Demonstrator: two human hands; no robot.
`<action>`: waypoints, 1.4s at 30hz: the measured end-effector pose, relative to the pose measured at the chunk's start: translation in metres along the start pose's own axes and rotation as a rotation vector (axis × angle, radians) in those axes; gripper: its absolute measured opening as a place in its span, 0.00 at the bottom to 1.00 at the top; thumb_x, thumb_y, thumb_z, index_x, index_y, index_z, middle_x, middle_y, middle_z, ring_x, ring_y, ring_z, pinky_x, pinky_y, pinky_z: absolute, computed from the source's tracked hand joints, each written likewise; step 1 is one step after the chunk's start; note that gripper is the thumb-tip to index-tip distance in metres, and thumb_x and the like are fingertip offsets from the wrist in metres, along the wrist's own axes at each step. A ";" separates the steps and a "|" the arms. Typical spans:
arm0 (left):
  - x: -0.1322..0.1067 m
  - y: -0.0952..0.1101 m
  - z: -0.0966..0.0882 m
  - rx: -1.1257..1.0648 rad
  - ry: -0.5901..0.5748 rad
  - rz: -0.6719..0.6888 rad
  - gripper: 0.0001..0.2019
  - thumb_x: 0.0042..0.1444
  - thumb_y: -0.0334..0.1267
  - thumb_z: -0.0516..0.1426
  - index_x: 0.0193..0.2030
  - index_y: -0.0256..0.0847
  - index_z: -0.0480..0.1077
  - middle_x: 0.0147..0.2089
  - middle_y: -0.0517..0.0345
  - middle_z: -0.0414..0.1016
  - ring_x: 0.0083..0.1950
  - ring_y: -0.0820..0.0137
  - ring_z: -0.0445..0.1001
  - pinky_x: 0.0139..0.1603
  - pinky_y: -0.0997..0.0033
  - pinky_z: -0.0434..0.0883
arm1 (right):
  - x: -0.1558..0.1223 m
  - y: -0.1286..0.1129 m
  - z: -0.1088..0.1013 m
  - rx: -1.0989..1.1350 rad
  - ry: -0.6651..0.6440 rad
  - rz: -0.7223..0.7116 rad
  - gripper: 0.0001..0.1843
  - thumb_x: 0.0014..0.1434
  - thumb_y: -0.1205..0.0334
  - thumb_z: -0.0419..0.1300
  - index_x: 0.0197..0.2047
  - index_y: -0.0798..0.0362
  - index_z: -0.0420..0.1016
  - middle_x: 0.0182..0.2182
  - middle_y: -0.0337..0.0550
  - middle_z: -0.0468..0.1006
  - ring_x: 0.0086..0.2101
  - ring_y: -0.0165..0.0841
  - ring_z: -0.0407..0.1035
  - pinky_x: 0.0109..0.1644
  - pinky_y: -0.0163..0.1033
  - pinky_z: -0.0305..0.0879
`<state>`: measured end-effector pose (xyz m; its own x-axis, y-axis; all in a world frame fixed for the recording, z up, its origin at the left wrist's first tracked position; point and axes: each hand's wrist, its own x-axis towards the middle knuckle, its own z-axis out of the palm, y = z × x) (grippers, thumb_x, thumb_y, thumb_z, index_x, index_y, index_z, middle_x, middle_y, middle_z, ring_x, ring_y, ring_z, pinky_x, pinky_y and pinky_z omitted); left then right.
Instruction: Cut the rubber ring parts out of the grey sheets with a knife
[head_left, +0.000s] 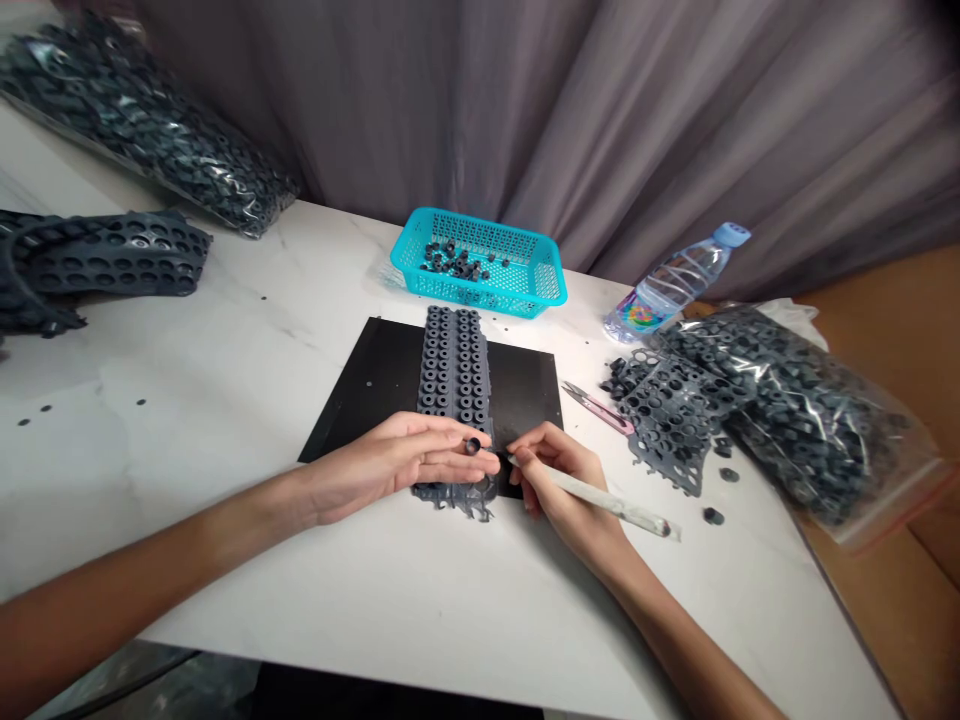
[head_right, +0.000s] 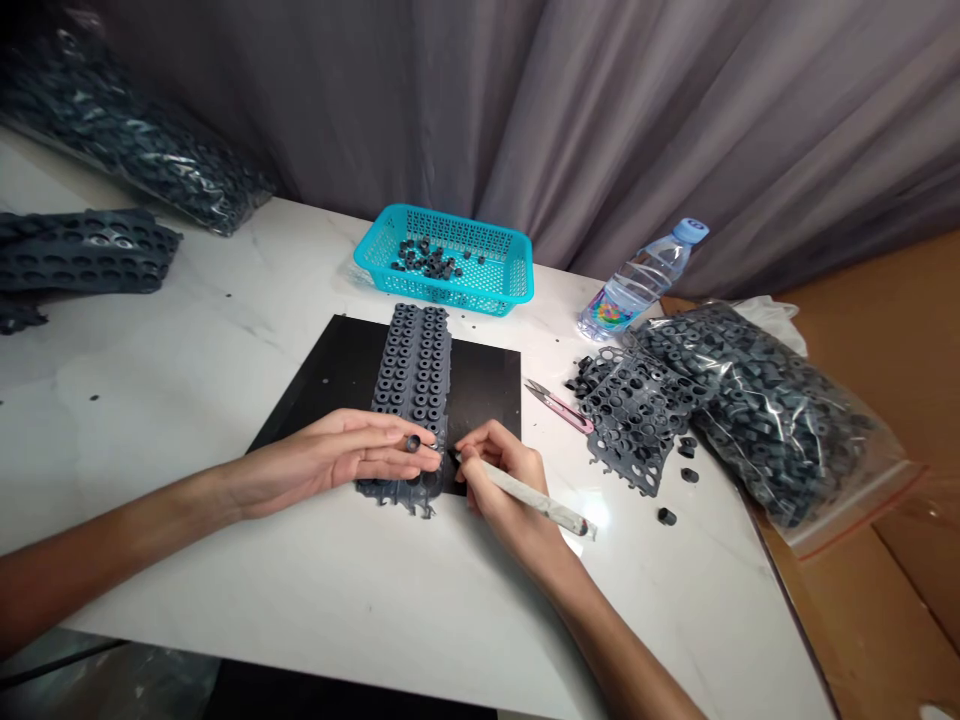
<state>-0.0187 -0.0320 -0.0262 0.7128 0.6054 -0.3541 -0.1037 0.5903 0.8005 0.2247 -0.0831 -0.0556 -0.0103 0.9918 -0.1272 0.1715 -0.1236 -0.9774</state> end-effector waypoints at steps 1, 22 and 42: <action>0.000 0.000 0.000 0.006 0.005 0.004 0.17 0.71 0.44 0.62 0.59 0.35 0.78 0.59 0.39 0.84 0.65 0.55 0.80 0.75 0.53 0.69 | 0.000 0.000 0.000 0.000 0.000 0.001 0.07 0.66 0.57 0.63 0.39 0.51 0.74 0.25 0.36 0.76 0.17 0.27 0.65 0.18 0.32 0.61; 0.085 0.095 -0.023 1.517 0.237 0.844 0.10 0.74 0.35 0.52 0.53 0.39 0.73 0.55 0.48 0.78 0.60 0.58 0.74 0.67 0.53 0.66 | -0.003 0.000 -0.001 -0.012 -0.075 -0.010 0.02 0.64 0.64 0.60 0.38 0.51 0.73 0.23 0.33 0.71 0.19 0.26 0.62 0.21 0.31 0.55; 0.021 0.010 -0.004 1.395 -0.121 0.511 0.05 0.74 0.36 0.57 0.50 0.42 0.74 0.50 0.54 0.73 0.57 0.62 0.73 0.62 0.60 0.68 | -0.006 0.005 -0.002 -0.021 -0.153 0.003 0.04 0.65 0.68 0.59 0.40 0.51 0.75 0.25 0.33 0.75 0.19 0.25 0.62 0.23 0.31 0.55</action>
<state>-0.0076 -0.0112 -0.0279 0.8641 0.4959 0.0861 0.3266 -0.6827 0.6536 0.2271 -0.0895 -0.0592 -0.1594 0.9749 -0.1556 0.1920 -0.1240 -0.9735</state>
